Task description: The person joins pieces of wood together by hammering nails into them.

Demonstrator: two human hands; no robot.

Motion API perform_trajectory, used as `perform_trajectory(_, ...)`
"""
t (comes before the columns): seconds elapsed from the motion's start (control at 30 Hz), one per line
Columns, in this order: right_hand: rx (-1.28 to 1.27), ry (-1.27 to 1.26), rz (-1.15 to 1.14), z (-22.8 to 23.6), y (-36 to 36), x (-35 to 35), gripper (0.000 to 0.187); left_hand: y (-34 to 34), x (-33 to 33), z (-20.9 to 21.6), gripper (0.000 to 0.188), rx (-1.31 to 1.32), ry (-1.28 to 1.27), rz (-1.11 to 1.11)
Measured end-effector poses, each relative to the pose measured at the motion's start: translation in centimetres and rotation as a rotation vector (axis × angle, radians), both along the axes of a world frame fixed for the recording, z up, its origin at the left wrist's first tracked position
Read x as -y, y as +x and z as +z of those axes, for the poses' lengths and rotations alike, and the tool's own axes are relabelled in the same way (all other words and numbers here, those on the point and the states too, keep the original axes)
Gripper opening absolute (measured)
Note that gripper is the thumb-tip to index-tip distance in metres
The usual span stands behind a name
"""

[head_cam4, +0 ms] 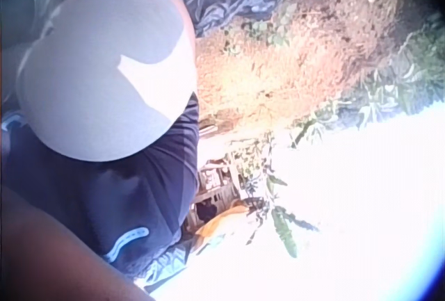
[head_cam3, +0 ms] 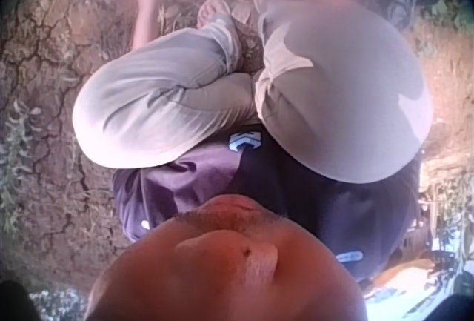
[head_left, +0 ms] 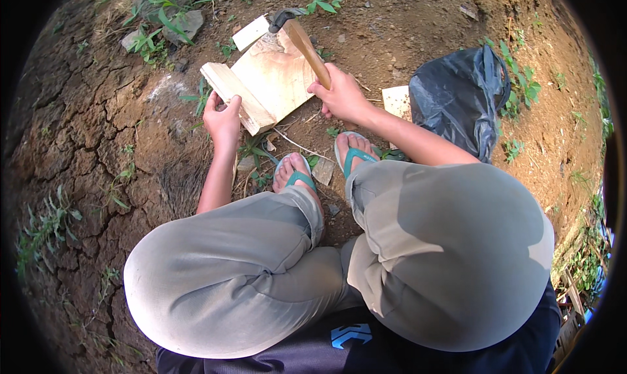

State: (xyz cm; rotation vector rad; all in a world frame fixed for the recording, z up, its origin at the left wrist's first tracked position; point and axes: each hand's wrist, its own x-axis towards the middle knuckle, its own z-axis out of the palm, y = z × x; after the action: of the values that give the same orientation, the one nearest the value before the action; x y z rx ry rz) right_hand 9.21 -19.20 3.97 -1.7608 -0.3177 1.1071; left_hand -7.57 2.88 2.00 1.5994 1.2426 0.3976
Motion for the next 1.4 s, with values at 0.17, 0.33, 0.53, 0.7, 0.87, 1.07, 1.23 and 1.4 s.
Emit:
perform_trajectory(0.17,0.018,0.009,0.010,-0.3,-0.1,0.3,0.036,0.6,0.8,0.9,0.068,-0.044,0.102,-0.035)
perform_trajectory(0.33,0.036,-0.014,0.042,0.2,-0.4,0.4,0.034,0.8,0.9,1.1,0.070,-0.068,0.111,-0.057)
perform_trajectory(0.53,0.014,-0.033,0.064,0.4,-0.7,0.5,0.025,0.5,0.3,-0.1,0.070,-0.087,0.133,-0.070)
perform_trajectory(0.7,-0.005,-0.051,0.058,0.5,-0.6,0.7,0.025,1.1,0.6,-0.1,0.073,-0.097,0.153,-0.089)
perform_trajectory(0.87,-0.009,-0.056,0.059,0.4,-0.8,0.4,0.025,1.2,0.9,0.2,0.073,-0.131,0.229,-0.078)
perform_trajectory(1.07,0.026,0.001,0.137,2.0,-1.8,0.1,0.042,0.8,-0.4,-1.3,0.093,-0.129,0.120,-0.100)
perform_trajectory(1.23,0.303,0.016,0.206,1.0,-4.5,-2.4,0.082,3.1,-2.1,2.5,0.106,-0.156,-0.383,-0.114)
perform_trajectory(1.4,0.393,0.089,0.222,0.0,-7.7,-5.5,0.084,2.7,-3.0,2.5,0.102,-0.154,-0.453,-0.175)
